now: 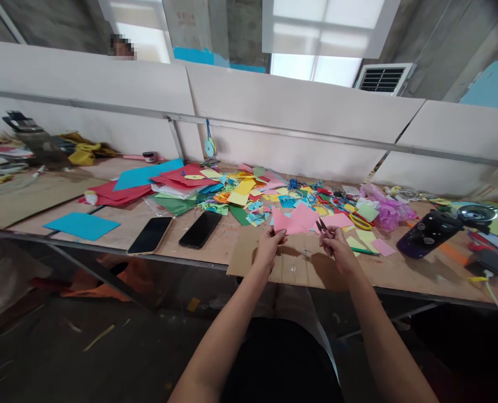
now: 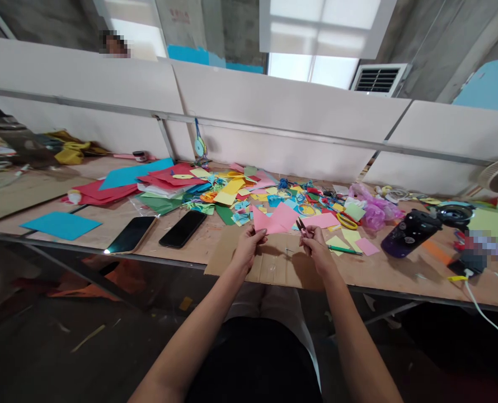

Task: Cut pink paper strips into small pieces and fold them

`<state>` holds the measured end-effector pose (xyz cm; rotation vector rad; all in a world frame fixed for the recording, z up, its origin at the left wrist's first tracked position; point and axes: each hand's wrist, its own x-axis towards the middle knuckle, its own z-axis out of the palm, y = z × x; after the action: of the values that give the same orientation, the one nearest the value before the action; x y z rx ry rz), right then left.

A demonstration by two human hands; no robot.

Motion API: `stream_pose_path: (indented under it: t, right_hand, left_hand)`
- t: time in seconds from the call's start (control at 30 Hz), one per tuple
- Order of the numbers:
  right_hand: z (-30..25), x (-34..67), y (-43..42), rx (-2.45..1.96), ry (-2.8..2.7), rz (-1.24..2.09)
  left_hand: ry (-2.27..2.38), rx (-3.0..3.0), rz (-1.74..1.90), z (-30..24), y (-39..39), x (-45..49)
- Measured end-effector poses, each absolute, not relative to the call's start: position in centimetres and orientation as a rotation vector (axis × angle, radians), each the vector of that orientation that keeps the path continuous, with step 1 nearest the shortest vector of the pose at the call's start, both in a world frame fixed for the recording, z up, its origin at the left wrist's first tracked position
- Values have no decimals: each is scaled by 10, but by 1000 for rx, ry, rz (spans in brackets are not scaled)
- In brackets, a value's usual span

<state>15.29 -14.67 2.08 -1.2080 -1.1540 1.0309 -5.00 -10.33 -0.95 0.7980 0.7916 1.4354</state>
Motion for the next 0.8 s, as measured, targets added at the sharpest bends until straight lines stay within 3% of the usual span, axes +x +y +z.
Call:
stream_pose_path:
  t: [0.8]
  right_hand:
    - [28, 150, -154, -1324, -1394, 1039]
  left_hand:
    - [790, 819, 1411, -11, -103, -49]
